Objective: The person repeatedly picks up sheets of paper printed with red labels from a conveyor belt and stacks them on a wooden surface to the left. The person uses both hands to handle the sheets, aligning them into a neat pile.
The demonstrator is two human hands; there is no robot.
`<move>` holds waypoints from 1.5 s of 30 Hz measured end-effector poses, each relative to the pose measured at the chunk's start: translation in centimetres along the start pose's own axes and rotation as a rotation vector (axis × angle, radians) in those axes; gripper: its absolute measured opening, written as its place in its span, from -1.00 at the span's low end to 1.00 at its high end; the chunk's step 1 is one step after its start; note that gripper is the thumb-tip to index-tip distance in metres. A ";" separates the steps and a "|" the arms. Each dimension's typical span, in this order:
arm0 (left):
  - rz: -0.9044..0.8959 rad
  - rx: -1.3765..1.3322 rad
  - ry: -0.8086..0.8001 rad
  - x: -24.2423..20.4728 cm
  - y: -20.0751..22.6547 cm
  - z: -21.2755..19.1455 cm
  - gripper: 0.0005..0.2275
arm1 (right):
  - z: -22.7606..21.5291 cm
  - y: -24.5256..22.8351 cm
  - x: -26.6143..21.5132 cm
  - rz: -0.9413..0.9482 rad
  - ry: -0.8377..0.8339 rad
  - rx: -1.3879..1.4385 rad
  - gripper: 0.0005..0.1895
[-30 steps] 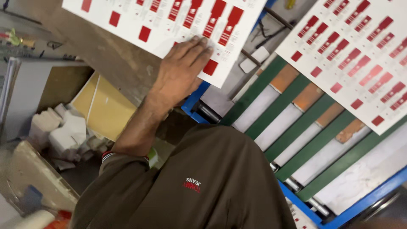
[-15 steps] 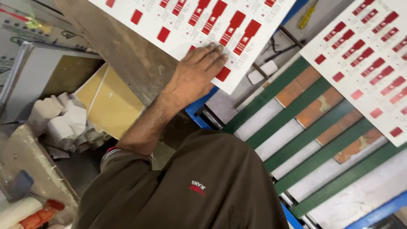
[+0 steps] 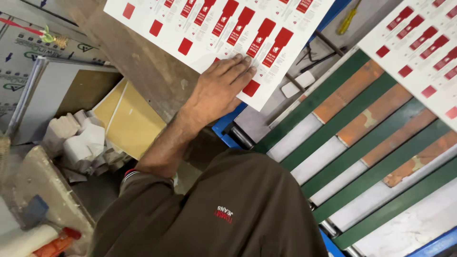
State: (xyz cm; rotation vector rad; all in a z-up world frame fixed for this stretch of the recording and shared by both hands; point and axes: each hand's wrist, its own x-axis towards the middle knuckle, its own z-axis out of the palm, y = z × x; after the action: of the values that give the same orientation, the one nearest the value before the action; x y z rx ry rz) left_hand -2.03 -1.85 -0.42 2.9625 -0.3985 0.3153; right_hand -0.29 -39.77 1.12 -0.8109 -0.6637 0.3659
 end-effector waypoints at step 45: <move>0.036 0.134 0.001 0.7 -0.1 -1.6 -0.57 | -35.4 10.5 -9.1 -0.099 1.355 0.106 -0.55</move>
State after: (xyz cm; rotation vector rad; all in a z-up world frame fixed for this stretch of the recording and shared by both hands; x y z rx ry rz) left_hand -1.60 -1.68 1.28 3.0887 -0.4473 0.3607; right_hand 16.10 -57.23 -28.43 -0.7322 0.5791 -0.2701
